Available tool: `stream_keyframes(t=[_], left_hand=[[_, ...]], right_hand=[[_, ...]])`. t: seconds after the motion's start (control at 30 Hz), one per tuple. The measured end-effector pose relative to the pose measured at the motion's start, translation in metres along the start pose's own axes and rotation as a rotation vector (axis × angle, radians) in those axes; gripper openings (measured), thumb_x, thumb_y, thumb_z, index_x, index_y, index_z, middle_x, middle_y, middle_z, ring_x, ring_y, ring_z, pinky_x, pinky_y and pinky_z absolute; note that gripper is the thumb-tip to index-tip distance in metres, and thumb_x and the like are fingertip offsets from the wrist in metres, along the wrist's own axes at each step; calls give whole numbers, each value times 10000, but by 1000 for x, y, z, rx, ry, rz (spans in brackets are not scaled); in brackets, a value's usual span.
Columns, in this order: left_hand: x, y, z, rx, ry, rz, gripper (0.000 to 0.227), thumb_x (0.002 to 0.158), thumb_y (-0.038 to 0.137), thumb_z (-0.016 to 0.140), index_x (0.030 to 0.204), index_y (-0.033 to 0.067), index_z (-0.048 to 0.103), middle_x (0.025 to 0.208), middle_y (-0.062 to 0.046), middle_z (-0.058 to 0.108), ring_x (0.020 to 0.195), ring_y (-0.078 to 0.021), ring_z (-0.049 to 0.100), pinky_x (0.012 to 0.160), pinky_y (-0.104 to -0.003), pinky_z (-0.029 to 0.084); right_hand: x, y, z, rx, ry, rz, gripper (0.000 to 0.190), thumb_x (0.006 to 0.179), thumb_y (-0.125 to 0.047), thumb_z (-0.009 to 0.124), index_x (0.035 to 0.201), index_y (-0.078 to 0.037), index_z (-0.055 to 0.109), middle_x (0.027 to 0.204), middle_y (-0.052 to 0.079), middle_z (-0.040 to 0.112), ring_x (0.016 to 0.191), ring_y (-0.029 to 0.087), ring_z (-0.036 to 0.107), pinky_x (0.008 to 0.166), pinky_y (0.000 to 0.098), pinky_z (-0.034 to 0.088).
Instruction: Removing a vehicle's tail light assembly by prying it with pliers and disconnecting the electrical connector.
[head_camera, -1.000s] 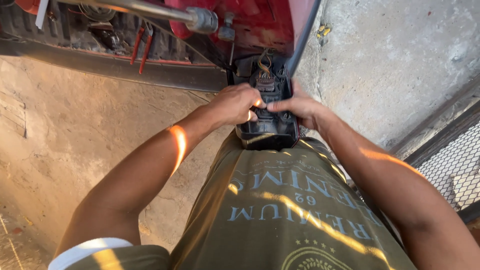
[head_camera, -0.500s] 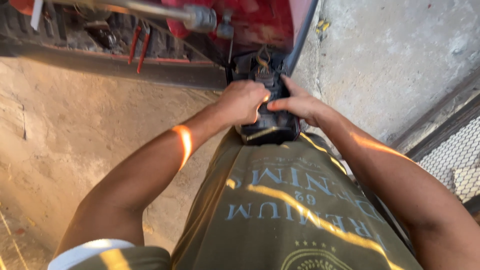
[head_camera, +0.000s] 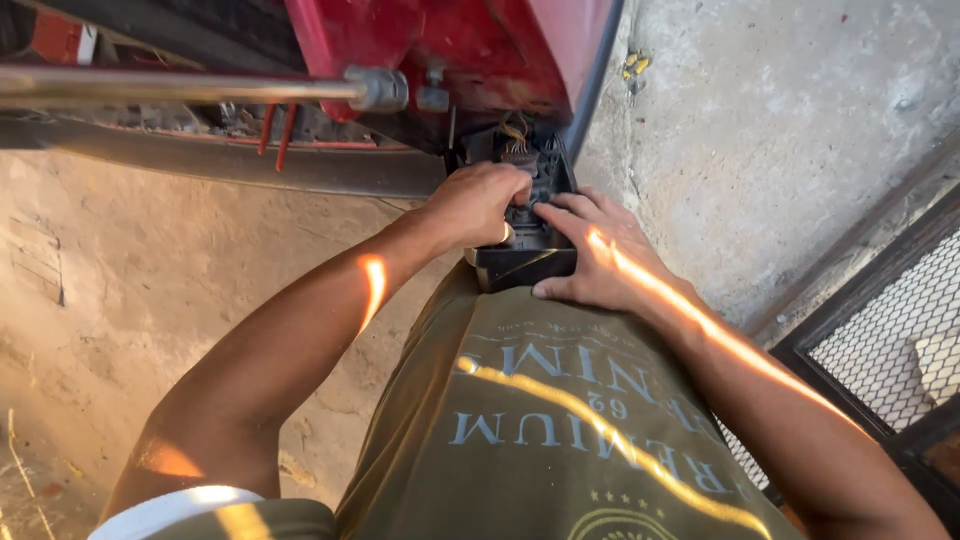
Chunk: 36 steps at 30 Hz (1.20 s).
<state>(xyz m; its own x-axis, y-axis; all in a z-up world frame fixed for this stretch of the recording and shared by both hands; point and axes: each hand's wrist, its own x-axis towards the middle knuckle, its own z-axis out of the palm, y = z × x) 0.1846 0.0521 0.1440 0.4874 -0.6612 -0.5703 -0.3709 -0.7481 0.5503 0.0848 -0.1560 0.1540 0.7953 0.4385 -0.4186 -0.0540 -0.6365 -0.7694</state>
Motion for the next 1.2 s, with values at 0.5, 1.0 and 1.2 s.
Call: stream_keyframes(t=[0.5, 1.0, 1.2], left_hand=[[5, -30, -5, -142, 299, -320, 451, 1011, 227, 497, 1444, 112, 548, 1393, -169, 592, 1307, -365, 553, 1098, -498, 448], [37, -43, 9, -641, 173, -325, 611, 951, 221, 483, 1497, -49, 445, 1515, -383, 392, 1412, -592, 302, 1203, -673, 230], [84, -108, 94, -487, 467, -568, 532, 1020, 294, 574, 1497, 69, 506, 1521, -167, 490, 1432, -325, 400, 1240, -389, 284]], right_hand=[[86, 97, 22, 489, 327, 112, 338, 1016, -212, 547, 1311, -187, 708, 1222, 84, 724, 1227, 289, 636, 1055, 440, 467], [130, 100, 60, 414, 265, 105, 393, 1030, -325, 534, 1389, -184, 610, 1366, 153, 612, 1307, 381, 553, 1084, 529, 435], [126, 86, 60, 289, 245, 43, 364, 1014, -218, 522, 1344, -151, 662, 1403, 171, 578, 1253, 477, 558, 1036, 591, 464]])
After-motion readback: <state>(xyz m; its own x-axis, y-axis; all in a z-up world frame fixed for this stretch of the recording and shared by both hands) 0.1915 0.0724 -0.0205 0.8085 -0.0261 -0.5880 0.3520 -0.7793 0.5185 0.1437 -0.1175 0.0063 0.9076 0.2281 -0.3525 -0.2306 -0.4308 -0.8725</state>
